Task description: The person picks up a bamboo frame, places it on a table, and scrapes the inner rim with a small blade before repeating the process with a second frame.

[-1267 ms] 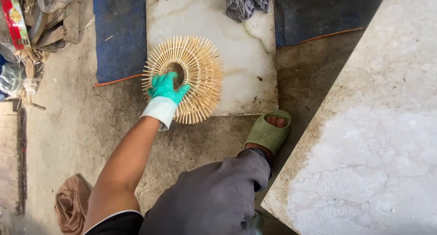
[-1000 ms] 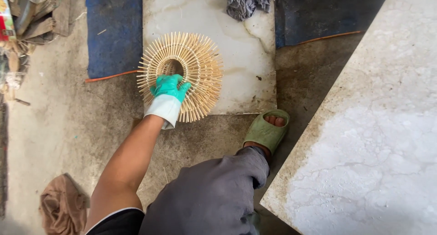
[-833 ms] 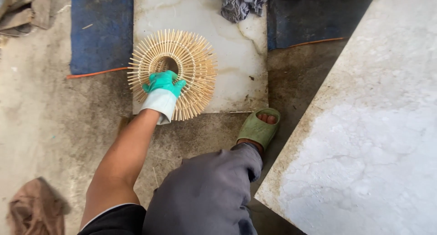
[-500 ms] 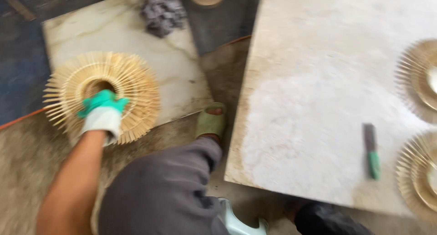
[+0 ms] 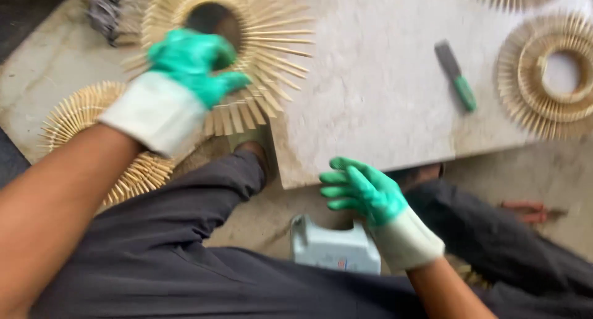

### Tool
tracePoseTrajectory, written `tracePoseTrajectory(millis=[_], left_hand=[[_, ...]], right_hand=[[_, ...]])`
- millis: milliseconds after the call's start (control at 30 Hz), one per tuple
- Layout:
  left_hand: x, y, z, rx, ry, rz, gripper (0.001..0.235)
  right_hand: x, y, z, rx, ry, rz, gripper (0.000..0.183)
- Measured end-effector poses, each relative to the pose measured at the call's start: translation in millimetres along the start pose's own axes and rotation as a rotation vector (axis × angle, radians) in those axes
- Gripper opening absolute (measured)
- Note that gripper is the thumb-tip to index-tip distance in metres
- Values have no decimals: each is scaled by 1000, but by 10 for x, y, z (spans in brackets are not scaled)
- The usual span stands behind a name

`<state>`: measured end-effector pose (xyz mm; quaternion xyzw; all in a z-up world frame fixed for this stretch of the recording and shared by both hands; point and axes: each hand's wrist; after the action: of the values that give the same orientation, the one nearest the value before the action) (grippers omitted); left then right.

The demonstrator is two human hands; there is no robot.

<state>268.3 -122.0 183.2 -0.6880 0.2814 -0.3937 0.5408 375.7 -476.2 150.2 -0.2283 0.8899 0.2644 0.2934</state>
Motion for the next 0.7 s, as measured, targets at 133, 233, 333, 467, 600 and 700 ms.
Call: tracePoseTrajectory(millis=[133,233,333,467,600,700], left_hand=[[1068,957,189,-212,339,187,46],[1324,1656,24,-315,488,117,44],[1231,2157,-217,-361,534,27,44],[1238,2419,-416,-224,516,-36,53],[1287,2405,-478,-164,462,-138,62],[1308,2377,-472,-198,454,-179,62]], right_hand=[[643,-414,276,-78,16,264,45],[1166,-898,757,84,118,447,40],[1342,-1041,897,241,197,538,34],[1410,-1060,929,201,161,550,34],[1287,-1009,855,222,158,446,33],[1222,-1021,761,257,168,376,28]])
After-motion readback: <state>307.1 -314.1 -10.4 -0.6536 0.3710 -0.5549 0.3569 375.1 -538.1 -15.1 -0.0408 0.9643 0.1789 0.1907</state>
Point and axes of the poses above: each hand's wrist, its own z-axis towards the middle knuckle, its own y-axis out of the palm, x = y × z, and after that the axes turned 1 degree about x, right-handed
